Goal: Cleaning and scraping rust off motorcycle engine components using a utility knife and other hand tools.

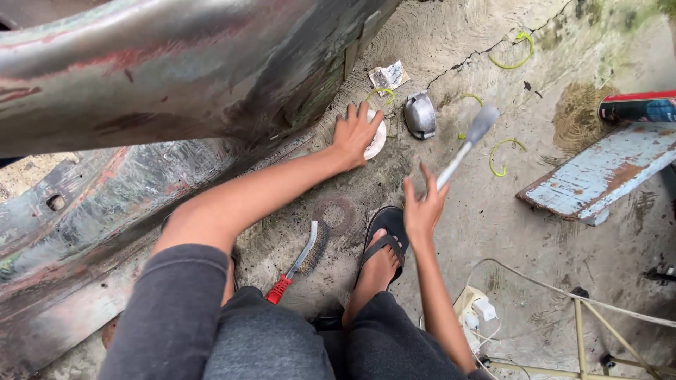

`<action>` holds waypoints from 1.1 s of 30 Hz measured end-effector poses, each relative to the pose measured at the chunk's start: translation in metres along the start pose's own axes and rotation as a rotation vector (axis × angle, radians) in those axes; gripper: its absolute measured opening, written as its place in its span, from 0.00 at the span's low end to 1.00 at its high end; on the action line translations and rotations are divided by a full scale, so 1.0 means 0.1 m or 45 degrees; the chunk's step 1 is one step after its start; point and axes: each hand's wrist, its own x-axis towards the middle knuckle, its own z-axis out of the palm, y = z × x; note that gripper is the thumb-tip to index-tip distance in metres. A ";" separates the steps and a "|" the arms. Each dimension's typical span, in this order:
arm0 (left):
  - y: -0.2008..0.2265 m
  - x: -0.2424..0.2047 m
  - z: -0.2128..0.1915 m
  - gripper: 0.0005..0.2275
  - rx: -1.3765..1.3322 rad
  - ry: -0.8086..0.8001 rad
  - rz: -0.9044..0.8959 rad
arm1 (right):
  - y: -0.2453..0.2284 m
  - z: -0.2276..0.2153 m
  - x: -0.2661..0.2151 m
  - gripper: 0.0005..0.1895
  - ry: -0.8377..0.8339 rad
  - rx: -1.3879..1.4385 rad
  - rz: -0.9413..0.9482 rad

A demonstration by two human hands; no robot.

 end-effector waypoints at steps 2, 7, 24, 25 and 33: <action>-0.04 0.21 0.15 0.51 0.035 0.017 -0.024 | 0.15 0.08 -0.30 0.23 0.000 0.004 0.047; -0.19 0.71 0.49 0.55 0.025 0.005 0.106 | 0.48 0.31 -0.70 0.23 -0.077 0.046 0.185; -0.50 -1.37 0.05 0.27 -0.628 0.398 0.358 | 0.32 0.63 -1.15 0.28 -0.776 -0.295 -0.494; -0.55 -1.68 0.03 0.23 -0.675 0.375 0.281 | 0.47 0.74 -1.17 0.32 -0.873 -0.319 -0.596; -0.51 -3.66 0.02 0.14 -0.556 0.305 -0.298 | 0.17 0.85 -1.23 0.21 -0.981 -0.659 -1.182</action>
